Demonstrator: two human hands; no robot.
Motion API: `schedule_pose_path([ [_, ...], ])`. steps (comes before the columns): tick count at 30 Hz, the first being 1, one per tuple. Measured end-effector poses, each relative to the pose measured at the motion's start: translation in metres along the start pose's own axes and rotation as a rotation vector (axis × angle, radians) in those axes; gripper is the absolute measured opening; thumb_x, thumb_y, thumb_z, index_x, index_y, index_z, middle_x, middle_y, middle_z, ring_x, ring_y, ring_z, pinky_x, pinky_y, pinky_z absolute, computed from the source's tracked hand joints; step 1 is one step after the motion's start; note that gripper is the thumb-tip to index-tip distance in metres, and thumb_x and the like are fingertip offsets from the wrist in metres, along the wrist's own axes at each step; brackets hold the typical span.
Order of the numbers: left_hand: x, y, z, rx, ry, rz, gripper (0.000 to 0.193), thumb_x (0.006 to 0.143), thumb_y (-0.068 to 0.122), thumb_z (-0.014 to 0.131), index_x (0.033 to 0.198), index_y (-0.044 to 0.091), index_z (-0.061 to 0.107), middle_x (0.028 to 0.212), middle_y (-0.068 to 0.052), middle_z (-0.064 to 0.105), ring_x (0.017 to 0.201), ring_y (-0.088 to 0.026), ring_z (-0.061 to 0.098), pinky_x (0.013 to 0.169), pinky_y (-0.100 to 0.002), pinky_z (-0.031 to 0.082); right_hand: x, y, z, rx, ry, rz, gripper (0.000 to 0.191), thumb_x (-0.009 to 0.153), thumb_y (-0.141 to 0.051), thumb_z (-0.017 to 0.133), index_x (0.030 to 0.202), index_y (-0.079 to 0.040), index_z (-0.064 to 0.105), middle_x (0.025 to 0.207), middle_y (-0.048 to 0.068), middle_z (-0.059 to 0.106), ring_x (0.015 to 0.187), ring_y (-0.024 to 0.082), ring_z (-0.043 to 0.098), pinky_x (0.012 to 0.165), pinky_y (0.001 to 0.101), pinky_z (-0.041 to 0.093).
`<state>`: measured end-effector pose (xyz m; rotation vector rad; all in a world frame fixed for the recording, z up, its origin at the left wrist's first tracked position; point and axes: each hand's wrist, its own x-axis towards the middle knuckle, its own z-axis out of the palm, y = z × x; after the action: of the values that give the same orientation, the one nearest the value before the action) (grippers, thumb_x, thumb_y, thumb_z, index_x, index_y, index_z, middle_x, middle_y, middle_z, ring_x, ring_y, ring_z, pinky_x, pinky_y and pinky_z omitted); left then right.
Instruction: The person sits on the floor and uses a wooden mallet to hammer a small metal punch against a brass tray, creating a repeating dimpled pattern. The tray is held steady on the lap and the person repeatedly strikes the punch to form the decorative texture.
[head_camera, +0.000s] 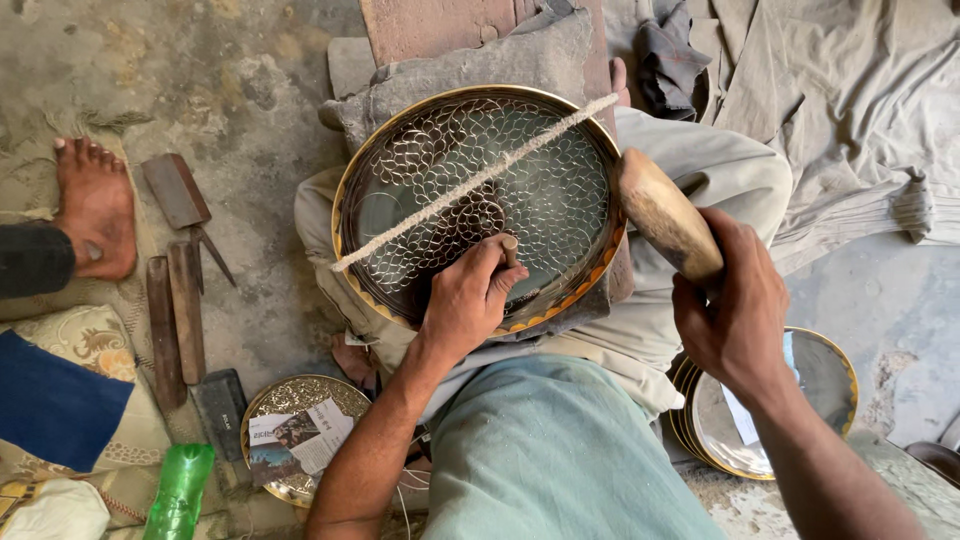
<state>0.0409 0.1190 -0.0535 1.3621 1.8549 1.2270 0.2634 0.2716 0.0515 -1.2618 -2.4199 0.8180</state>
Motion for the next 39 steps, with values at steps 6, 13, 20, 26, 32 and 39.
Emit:
schedule_pose_path([
  [6, -0.001, -0.009, 0.007, 0.091, -0.044, 0.021, 0.029, 0.101, 0.022, 0.065, 0.125, 0.007, 0.059, 0.1, -0.008, 0.074, 0.088, -0.021, 0.076, 0.073, -0.034, 0.065, 0.031, -0.011, -0.004, -0.166, -0.11, -0.212, 0.057, 0.087, 0.0, 0.067, 0.142, -0.004, 0.052, 0.113, 0.017, 0.066, 0.098, 0.033, 0.066, 0.087, 0.0433, 0.052],
  [13, -0.006, -0.001, 0.011, 0.025, 0.025, -0.049, 0.026, 0.101, 0.017, 0.065, 0.124, 0.006, 0.062, 0.102, -0.01, 0.073, 0.087, -0.021, 0.078, 0.071, -0.032, 0.066, 0.045, -0.022, -0.012, -0.562, -0.224, -0.366, 0.059, 0.078, 0.001, 0.067, 0.135, -0.01, 0.063, 0.101, 0.011, 0.066, 0.091, 0.03, 0.065, 0.083, 0.044, 0.05],
  [20, -0.008, 0.014, 0.008, 0.017, 0.148, -0.091, 0.018, 0.101, 0.017, 0.069, 0.111, 0.005, 0.063, 0.094, -0.008, 0.072, 0.083, -0.023, 0.075, 0.069, -0.036, 0.06, 0.056, -0.047, -0.014, -0.629, -0.243, -0.446, 0.046, 0.088, -0.002, 0.064, 0.133, -0.011, 0.064, 0.098, 0.009, 0.066, 0.083, 0.026, 0.063, 0.078, 0.0412, 0.049],
  [26, -0.017, 0.011, 0.009, 0.032, 0.192, -0.135, 0.021, 0.1, 0.02, 0.069, 0.111, 0.004, 0.063, 0.09, -0.009, 0.071, 0.08, -0.024, 0.075, 0.067, -0.036, 0.059, 0.062, -0.063, -0.013, -0.699, -0.345, -0.438, 0.051, 0.091, -0.005, 0.063, 0.142, -0.007, 0.059, 0.097, 0.01, 0.068, 0.076, 0.023, 0.062, 0.071, 0.0379, 0.049],
  [32, -0.021, 0.005, 0.014, -0.064, 0.214, -0.151, 0.023, 0.104, 0.021, 0.068, 0.106, 0.0, 0.058, 0.092, -0.009, 0.07, 0.082, -0.02, 0.075, 0.07, -0.032, 0.061, 0.065, -0.063, -0.022, -0.228, -0.224, -0.43, 0.052, 0.088, -0.003, 0.061, 0.14, -0.001, 0.054, 0.103, 0.018, 0.065, 0.083, 0.028, 0.063, 0.072, 0.0401, 0.047],
  [39, -0.004, 0.002, 0.013, 0.018, 0.0, -0.015, 0.017, 0.102, 0.018, 0.066, 0.115, 0.006, 0.063, 0.1, -0.01, 0.074, 0.087, -0.022, 0.076, 0.071, -0.032, 0.062, 0.039, -0.021, -0.015, -0.515, -0.226, -0.333, 0.049, 0.089, 0.0, 0.062, 0.138, -0.006, 0.058, 0.102, 0.015, 0.066, 0.085, 0.032, 0.065, 0.077, 0.0463, 0.05],
])
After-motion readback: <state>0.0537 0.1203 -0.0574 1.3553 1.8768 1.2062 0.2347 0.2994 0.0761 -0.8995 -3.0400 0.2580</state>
